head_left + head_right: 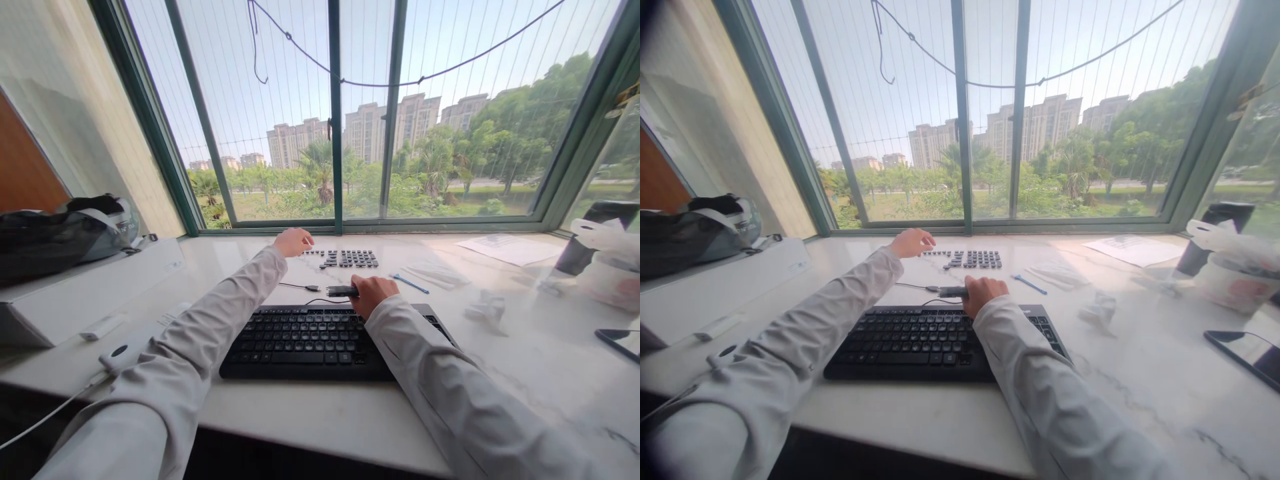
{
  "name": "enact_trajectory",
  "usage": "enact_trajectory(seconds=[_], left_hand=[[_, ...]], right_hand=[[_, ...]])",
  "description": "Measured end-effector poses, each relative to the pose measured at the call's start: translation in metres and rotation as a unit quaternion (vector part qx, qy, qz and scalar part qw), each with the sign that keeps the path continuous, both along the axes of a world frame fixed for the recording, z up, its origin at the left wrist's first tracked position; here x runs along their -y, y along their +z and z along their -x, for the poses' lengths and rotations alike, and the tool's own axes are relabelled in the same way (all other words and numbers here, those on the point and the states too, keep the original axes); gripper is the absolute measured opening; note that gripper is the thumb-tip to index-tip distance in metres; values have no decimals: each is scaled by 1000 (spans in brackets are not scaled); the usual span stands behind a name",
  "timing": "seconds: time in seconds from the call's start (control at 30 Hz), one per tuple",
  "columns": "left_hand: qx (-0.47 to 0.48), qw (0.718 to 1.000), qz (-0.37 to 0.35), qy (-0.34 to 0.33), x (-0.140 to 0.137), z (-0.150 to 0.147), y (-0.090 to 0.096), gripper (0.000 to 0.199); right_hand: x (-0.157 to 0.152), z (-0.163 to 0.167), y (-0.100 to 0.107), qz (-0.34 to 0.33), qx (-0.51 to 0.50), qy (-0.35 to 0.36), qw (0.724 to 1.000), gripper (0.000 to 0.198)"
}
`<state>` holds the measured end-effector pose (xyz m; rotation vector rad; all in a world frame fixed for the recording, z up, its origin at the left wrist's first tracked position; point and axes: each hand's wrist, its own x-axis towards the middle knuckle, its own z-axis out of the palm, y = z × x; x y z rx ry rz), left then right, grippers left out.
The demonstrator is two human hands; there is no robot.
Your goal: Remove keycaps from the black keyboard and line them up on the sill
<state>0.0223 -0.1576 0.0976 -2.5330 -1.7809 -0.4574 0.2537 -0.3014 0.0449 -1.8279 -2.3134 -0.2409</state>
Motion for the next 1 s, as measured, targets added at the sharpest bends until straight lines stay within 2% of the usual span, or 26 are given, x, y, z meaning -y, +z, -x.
enact_trajectory(seconds=[0.13, 0.27, 0.37, 0.47, 0.53, 0.6, 0.67, 0.7, 0.8, 0.87, 0.93, 1.0], left_hand=[[8, 996, 9, -90, 66, 3, 4, 34], [39, 985, 85, -148, 108, 19, -18, 35], [56, 990, 41, -121, 119, 29, -39, 34], [58, 995, -17, -84, 121, 34, -52, 31], [58, 992, -19, -114, 121, 36, -54, 30], [59, 984, -9, -167, 121, 38, -53, 28], [61, 976, 6, -207, 121, 40, -52, 26], [67, 974, 13, -217, 121, 40, -53, 27], [97, 969, 27, -227, 120, 41, -57, 30], [120, 966, 34, -228, 118, 40, -62, 31], [140, 963, 46, -227, 117, 39, -66, 31], [155, 960, 62, -226, 117, 38, -67, 31]], right_hand=[[0, -2, 0, -23, -23, -24, 999, 33], [-5, -3, -6, -62, -48, -9, 997, 33], [-9, -5, -10, -81, -70, 11, 994, 29], [-13, -8, -15, -93, -109, 7, 990, 21], [-14, -8, -18, -111, -178, 8, 978, 18], [-16, -6, -20, -119, -290, 18, 949, 26], [-16, 0, -21, -95, -443, 34, 891, 39], [-16, 5, -20, -69, -525, 46, 847, 43], [-15, 27, -14, 27, -727, 90, 680, 48], [-13, 46, -7, 81, -799, 100, 587, 48], [-13, 65, 0, 135, -839, 90, 520, 47], [-14, 81, 4, 167, -864, 70, 470, 48]])
